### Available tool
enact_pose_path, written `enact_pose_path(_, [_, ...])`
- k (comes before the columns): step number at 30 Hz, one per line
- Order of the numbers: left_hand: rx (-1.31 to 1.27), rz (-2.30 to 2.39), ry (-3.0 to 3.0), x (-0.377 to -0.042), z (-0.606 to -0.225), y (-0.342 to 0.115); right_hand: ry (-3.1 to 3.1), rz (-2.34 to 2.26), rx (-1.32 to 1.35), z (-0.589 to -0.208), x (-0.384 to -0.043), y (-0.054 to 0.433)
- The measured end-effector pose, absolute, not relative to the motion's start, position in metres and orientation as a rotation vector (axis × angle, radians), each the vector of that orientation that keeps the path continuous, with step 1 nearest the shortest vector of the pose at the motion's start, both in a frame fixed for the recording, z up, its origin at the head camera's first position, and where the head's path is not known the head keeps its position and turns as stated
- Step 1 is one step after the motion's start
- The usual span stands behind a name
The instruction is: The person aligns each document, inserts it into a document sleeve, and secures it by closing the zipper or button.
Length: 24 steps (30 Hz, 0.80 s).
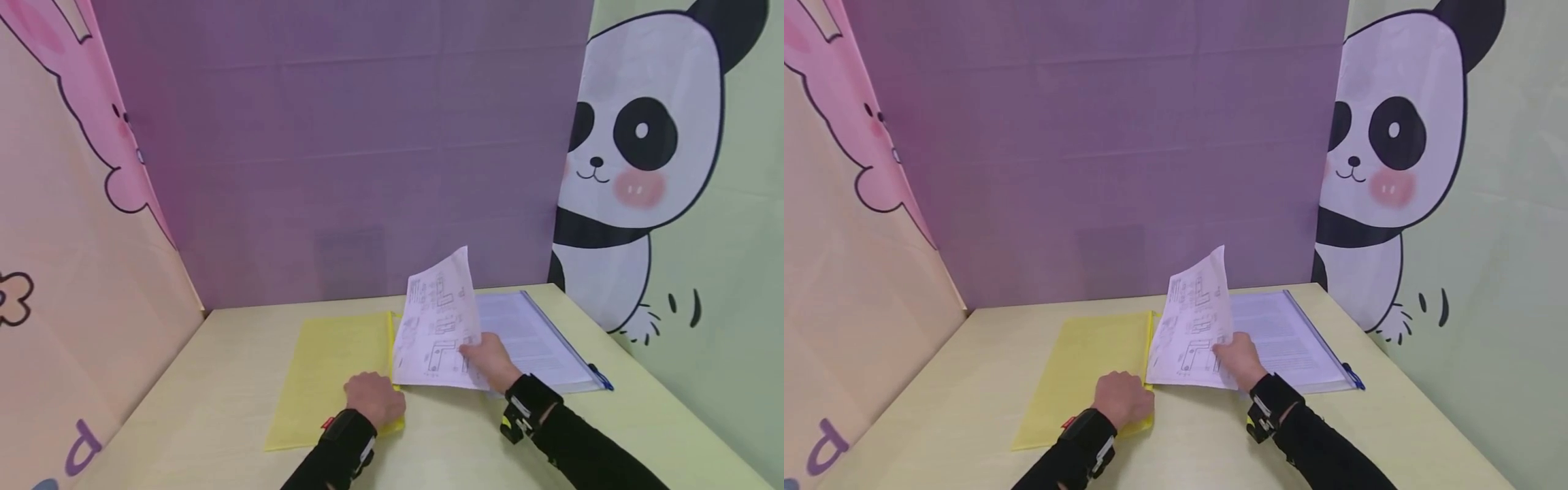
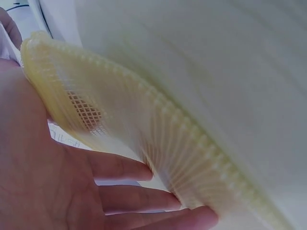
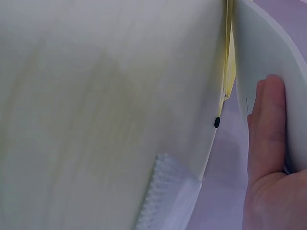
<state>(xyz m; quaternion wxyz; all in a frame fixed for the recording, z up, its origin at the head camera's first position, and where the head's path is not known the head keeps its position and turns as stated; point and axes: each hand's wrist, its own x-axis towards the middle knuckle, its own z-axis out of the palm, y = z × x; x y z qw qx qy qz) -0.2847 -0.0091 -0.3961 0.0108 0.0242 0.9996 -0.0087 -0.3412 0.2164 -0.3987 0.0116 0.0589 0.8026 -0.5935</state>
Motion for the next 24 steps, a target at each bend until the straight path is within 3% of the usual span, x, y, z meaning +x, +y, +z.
enact_pose_path(13, [0.162, -0.003, 3.133, -0.283, -0.394, -0.014, 2.470, -1.811, 0.091, -0.403, -0.331, 0.222])
enact_pose_path(24, [0.092, 0.030, 3.116, -0.282, -0.393, -0.012, 2.371, -1.794, 0.102, -0.405, -0.322, 0.232])
